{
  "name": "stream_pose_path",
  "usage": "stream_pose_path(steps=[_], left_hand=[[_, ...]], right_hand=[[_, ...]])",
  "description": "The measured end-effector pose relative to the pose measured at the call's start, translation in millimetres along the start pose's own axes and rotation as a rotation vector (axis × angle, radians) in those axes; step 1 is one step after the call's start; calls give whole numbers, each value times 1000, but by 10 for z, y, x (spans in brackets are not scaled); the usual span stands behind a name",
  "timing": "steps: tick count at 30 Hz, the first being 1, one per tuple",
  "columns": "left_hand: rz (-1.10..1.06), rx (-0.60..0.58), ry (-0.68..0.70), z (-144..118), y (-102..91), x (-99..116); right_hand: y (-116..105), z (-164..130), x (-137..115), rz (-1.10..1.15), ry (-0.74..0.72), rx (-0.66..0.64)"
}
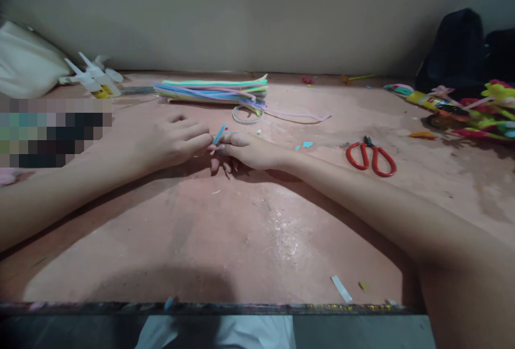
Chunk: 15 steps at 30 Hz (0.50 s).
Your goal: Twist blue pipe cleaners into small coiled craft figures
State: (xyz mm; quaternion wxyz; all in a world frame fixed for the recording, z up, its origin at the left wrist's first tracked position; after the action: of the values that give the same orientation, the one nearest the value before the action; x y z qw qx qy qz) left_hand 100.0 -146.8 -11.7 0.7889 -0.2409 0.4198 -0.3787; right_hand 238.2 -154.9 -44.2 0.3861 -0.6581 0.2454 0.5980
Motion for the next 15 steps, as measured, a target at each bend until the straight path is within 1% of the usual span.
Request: stream_pose_path(steps=[2,4,6,8,11,13,15], left_hand=[[-44,30,-13,15,-16,-18],[-109,104,5,38,-62,-12],[-223,138,-34,58,-89,-19],[-369,103,-167,65,-64,-57],[-545,4,-398,18,43,-104],[-614,-29,-482,-26,111,-113],[-628,-38,-508,-58,157,-116]], right_hand=[[6,-13,-17,51,-15,-14],[5,-16,-17,68,-19,-3],[5,-10,-4,69,-10,13],[7,-3,4,63,-3,24],[10,2,-5,34,-16,38],[4,3,-10,24,-22,63],[2,7,-8,11,-30,85]])
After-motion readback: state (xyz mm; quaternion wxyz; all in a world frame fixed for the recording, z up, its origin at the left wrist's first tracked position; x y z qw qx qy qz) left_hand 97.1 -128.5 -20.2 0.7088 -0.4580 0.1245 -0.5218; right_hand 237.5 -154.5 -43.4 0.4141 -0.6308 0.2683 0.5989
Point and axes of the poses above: each hand's wrist, its own z-axis towards the middle knuckle, its own y-axis out of the palm, x = y × z, the point moved 6 cm from there along z, towards the middle knuckle, and after that the axes turned 9 degrees about x, right-handed, at the moved point
